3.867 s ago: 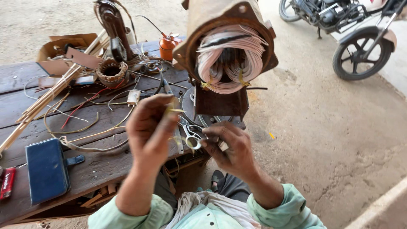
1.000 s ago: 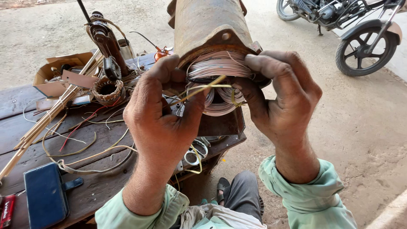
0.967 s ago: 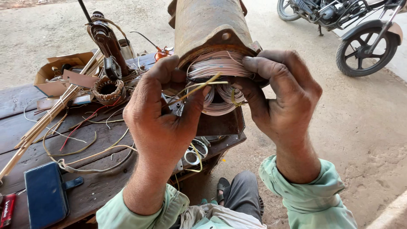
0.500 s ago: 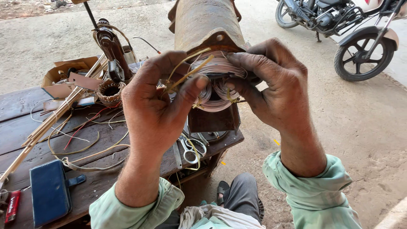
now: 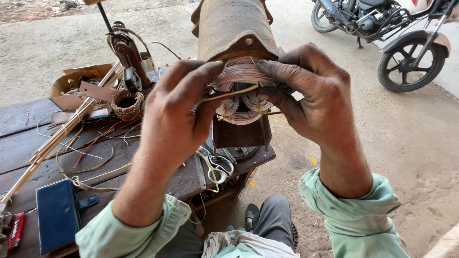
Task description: The person works on a cylindrical electrical coil mounted on a wooden workbench, using a screwdriver, pliers, and scissors to manipulate wires and secure them with yellow tape. They repeatedly adjust and tighten connections within the coil assembly.
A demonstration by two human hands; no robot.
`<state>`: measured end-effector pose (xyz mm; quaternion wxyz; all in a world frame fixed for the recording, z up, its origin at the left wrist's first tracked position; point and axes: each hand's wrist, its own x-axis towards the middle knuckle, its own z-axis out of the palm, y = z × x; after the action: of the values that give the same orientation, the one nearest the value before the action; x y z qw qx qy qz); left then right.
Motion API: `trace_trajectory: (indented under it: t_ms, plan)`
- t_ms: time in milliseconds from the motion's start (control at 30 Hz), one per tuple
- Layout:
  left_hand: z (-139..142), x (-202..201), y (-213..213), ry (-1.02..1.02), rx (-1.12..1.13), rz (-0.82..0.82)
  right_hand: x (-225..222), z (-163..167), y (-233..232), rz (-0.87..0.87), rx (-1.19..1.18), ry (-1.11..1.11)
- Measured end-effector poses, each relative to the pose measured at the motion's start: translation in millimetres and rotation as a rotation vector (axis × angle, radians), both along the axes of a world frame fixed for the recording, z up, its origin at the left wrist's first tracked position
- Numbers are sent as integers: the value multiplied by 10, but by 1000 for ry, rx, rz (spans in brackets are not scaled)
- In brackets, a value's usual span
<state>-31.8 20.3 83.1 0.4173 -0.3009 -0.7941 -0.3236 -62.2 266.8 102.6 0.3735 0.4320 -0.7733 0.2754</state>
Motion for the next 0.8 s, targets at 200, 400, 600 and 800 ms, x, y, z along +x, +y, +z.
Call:
trace_trajectory:
  t_ms: [200, 400, 600, 800]
  plan:
    - [132, 68, 21, -73, -95, 82, 17, 3, 7, -58, 12, 69]
    - [95, 31, 78, -32, -93, 113, -13, -56, -79, -111, -15, 204]
    - [6, -51, 177, 137, -125, 206, -81, -163, -126, -191, -34, 282]
    - [-23, -36, 304, 176, -135, 316, -156, -307, -184, -244, -46, 373]
